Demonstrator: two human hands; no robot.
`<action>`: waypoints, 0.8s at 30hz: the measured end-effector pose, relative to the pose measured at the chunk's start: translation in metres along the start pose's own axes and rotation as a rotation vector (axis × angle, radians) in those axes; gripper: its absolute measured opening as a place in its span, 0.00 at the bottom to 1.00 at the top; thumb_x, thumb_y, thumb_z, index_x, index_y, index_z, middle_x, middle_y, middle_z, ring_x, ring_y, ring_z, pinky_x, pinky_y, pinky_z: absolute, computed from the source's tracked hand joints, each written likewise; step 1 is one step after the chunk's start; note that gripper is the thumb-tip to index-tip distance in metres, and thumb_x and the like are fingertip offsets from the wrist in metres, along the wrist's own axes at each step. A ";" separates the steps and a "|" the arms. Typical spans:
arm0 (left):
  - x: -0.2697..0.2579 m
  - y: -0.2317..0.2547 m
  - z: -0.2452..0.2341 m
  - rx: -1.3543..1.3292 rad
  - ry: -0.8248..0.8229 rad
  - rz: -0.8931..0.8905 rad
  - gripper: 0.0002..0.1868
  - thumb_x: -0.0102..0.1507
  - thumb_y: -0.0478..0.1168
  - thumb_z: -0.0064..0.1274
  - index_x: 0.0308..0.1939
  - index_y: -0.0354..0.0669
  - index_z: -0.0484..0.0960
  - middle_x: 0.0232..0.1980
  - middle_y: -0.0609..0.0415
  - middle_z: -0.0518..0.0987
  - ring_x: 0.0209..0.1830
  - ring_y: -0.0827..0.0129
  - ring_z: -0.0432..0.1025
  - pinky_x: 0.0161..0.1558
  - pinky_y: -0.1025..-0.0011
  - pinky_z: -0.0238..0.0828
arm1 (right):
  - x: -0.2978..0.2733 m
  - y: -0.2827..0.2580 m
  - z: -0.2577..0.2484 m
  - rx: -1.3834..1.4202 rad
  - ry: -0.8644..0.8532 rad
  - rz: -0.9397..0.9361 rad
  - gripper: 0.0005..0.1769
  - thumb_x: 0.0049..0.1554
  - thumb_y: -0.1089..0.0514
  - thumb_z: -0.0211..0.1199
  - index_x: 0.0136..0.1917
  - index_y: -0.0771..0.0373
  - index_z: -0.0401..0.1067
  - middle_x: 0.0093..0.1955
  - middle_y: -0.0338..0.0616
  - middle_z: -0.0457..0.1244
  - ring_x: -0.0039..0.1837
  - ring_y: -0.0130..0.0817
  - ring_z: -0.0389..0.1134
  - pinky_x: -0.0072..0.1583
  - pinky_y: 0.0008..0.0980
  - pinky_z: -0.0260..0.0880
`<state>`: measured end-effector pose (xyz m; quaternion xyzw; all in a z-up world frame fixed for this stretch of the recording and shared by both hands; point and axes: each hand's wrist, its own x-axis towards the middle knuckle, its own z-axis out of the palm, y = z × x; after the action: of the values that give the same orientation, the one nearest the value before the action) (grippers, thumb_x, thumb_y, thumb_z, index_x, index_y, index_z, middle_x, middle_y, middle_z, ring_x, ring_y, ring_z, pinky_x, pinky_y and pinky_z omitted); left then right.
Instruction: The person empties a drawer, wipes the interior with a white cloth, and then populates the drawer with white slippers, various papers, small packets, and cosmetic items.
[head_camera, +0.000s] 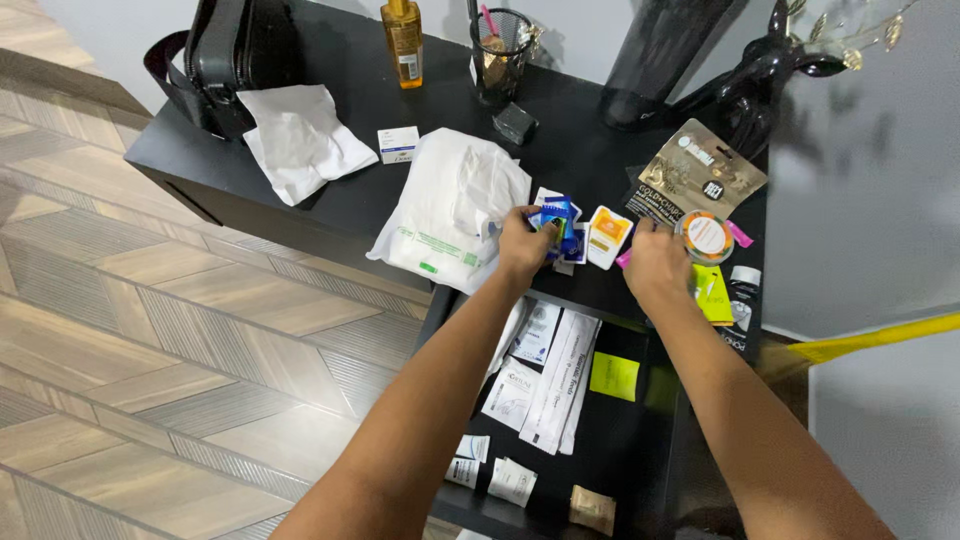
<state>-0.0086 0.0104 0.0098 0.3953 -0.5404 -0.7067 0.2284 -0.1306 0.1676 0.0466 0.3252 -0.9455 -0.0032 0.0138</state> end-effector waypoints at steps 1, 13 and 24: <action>-0.001 0.001 -0.005 0.003 0.002 -0.001 0.22 0.59 0.36 0.59 0.56 0.37 0.74 0.45 0.51 0.80 0.38 0.66 0.78 0.35 0.67 0.81 | -0.001 0.002 0.004 -0.021 0.042 -0.031 0.31 0.45 0.65 0.73 0.61 0.67 0.68 0.58 0.61 0.66 0.61 0.57 0.69 0.57 0.49 0.73; -0.015 0.015 0.015 0.124 -0.079 0.073 0.20 0.61 0.39 0.58 0.55 0.34 0.78 0.42 0.48 0.83 0.37 0.68 0.79 0.39 0.70 0.76 | 0.002 -0.009 -0.009 1.522 0.021 0.405 0.15 0.53 0.66 0.63 0.56 0.62 0.72 0.42 0.41 0.65 0.39 0.30 0.66 0.40 0.33 0.68; -0.045 -0.071 0.069 0.816 -0.712 0.281 0.23 0.62 0.43 0.53 0.60 0.37 0.76 0.51 0.35 0.83 0.50 0.51 0.79 0.49 0.59 0.76 | -0.134 0.018 -0.007 1.048 0.108 0.319 0.34 0.40 0.68 0.75 0.59 0.67 0.65 0.44 0.47 0.65 0.44 0.38 0.68 0.45 0.38 0.73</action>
<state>-0.0307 0.1070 -0.0358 0.1128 -0.8613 -0.4931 -0.0476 -0.0357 0.2648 0.0502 0.1411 -0.8560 0.4868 -0.1013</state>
